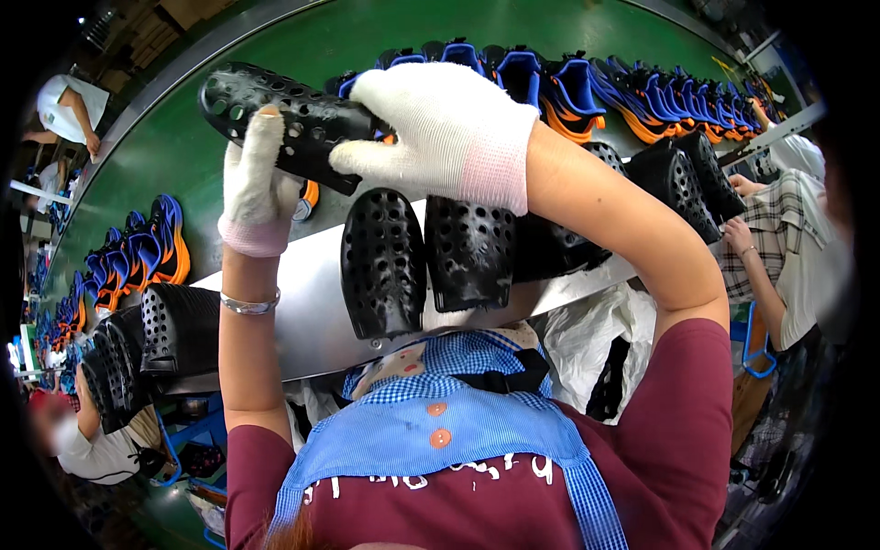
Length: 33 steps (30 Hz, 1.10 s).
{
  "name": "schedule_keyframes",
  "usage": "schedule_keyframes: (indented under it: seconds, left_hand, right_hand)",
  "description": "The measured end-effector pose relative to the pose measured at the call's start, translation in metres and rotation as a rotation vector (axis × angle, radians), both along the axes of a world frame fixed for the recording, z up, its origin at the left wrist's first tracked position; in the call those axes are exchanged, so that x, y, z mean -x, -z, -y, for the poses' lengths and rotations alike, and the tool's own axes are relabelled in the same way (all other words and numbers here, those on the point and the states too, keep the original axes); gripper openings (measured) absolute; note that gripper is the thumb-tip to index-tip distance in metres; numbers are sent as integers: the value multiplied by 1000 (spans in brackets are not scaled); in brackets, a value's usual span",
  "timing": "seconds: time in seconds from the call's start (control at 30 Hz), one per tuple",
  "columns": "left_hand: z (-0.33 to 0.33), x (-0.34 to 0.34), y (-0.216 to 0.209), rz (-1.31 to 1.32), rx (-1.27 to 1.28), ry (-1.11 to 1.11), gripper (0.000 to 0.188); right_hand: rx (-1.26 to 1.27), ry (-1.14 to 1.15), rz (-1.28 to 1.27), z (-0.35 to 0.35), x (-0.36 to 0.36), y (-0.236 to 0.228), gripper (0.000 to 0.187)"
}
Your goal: The person takes black plastic shoe inserts from a stack and places them into blue and orange sneakers on a conveyor belt, handling the shoes and inserts one at a time by hand.
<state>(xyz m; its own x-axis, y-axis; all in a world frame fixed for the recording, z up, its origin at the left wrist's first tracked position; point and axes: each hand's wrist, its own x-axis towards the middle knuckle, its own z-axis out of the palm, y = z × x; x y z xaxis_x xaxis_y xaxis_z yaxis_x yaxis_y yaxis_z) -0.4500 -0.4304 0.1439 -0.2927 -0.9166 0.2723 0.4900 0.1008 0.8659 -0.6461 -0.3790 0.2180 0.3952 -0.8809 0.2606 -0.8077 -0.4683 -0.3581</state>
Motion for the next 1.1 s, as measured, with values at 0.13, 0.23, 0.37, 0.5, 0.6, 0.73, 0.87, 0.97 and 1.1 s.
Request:
schedule_keyframes:
  seconds: [0.13, 0.23, 0.37, 0.5, 0.6, 0.73, 0.87, 0.97, 1.1]
  left_hand:
    - [19, 4, 9, -135, -179, 39, 25]
    - [35, 8, 26, -140, -220, 57, 26]
    - [45, 14, 42, -197, -304, 158, 26]
    - [58, 19, 62, -156, -464, 243, 27]
    - [66, 8, 77, 410, -317, 284, 42]
    - [77, 11, 129, 1082, 331, 111, 62]
    - [79, 18, 152, 1106, 421, -38, 41]
    - [77, 21, 152, 1114, 436, -95, 29]
    - [76, 24, 154, 1198, 368, -125, 25]
  right_hand:
    - [-43, 85, 41, 22, -5, 15, 46]
    - [-78, 109, 67, 38, -5, 28, 46]
    - [-147, 156, 115, 54, -2, 49, 47]
    - [-289, 172, 147, 66, 10, 50, 46]
    - [-389, 171, -32, 76, 21, 51, 48]
    - [-576, 244, -79, 101, 37, 65, 55]
    - [-711, 223, -166, 137, 30, 68, 56]
    - [-693, 203, -236, 159, 13, 66, 56]
    - [-457, 116, -466, 181, -11, 97, 61]
